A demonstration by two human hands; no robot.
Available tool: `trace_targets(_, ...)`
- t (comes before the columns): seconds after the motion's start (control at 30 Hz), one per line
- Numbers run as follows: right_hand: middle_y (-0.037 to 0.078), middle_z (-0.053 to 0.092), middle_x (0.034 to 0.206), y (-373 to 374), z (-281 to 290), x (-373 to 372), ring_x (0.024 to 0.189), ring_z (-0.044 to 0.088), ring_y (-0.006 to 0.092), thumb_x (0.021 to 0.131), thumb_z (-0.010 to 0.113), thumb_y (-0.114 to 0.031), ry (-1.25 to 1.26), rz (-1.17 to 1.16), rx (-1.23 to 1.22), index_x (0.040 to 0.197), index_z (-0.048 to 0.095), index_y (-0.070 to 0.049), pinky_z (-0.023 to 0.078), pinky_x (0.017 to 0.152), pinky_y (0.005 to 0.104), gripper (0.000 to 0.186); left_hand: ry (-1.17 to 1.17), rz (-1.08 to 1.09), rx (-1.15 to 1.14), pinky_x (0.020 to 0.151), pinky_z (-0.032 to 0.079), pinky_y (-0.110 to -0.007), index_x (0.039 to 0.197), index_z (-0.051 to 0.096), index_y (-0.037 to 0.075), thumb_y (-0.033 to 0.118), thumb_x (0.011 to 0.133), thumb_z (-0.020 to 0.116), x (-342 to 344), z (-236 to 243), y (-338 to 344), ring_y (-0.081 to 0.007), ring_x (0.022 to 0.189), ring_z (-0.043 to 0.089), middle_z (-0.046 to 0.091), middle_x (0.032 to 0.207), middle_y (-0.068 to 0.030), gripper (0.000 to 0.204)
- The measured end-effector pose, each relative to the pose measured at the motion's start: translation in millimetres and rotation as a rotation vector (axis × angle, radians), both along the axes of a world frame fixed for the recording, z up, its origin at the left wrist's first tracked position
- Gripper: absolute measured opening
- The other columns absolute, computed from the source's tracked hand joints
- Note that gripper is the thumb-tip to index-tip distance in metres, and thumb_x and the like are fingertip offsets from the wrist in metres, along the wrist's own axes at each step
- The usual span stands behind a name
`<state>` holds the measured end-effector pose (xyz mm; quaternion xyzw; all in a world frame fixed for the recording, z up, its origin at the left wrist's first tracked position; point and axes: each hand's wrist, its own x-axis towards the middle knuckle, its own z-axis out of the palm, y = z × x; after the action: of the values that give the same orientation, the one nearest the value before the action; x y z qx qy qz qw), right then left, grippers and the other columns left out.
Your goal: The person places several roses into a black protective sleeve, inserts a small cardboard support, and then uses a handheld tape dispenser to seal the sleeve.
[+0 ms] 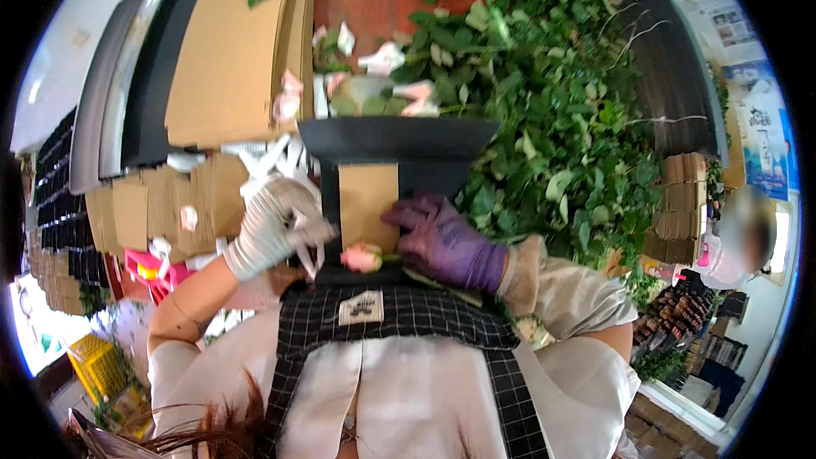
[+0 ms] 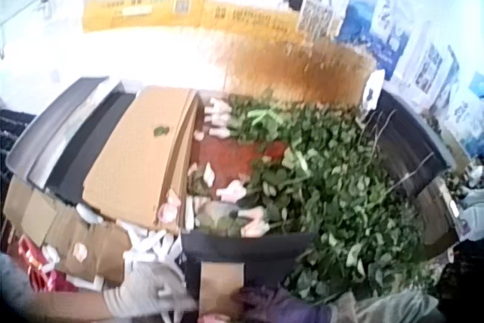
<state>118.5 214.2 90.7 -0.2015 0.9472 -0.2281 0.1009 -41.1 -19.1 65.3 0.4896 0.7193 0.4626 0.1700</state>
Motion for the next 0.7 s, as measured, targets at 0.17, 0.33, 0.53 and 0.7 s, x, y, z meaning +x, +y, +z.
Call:
trace_targets(0.17,0.012,0.052,0.119,2,8,-10,0.112,0.049,0.0306,0.069,0.065,-0.02,-0.021,0.038,-0.07,0.08,0.065,-0.011,0.037,0.095,0.045,0.014,0.37,-0.414,0.029,0.089,0.042,-0.046,0.09,0.068,0.014,0.038,0.07,0.073,19,4,42,-0.0318,0.112,0.051,0.059,0.109,-0.003,0.031)
trace_targets(0.33,0.015,0.059,0.11,58,55,-40,0.101,0.055,0.0279,0.082,0.064,-0.026,-0.527,0.168,-0.282,0.094,0.065,-0.006,0.043,0.087,0.0404,0.023,0.431,-0.54,-0.222,0.099,0.032,-0.057,0.086,0.07,0.022,0.046,0.077,0.061,12,6,53,-0.0432,0.13,0.031,0.047,0.132,-0.0095,0.027)
trace_targets(0.53,0.009,0.063,0.1,157,25,-235,0.092,0.06,0.0237,0.085,0.059,-0.017,0.415,-0.458,-0.203,0.102,0.065,-0.009,0.048,0.077,0.0344,0.019,0.345,-0.534,-0.601,0.106,0.028,-0.047,0.122,0.058,0.019,0.041,0.085,0.051,17,-3,63,-0.0415,0.132,0.028,0.035,0.14,-0.0206,0.043)
trace_targets(0.7,0.009,0.057,0.113,192,-115,-392,0.108,0.053,0.0278,0.081,0.051,-0.016,0.459,-0.398,0.515,0.102,0.065,-0.015,0.042,0.088,0.0396,0.025,-0.163,-0.344,-0.744,0.104,0.036,-0.045,0.118,0.059,0.007,0.029,0.084,0.055,46,-58,42,-0.0382,0.128,0.035,0.047,0.13,-0.0214,0.04)
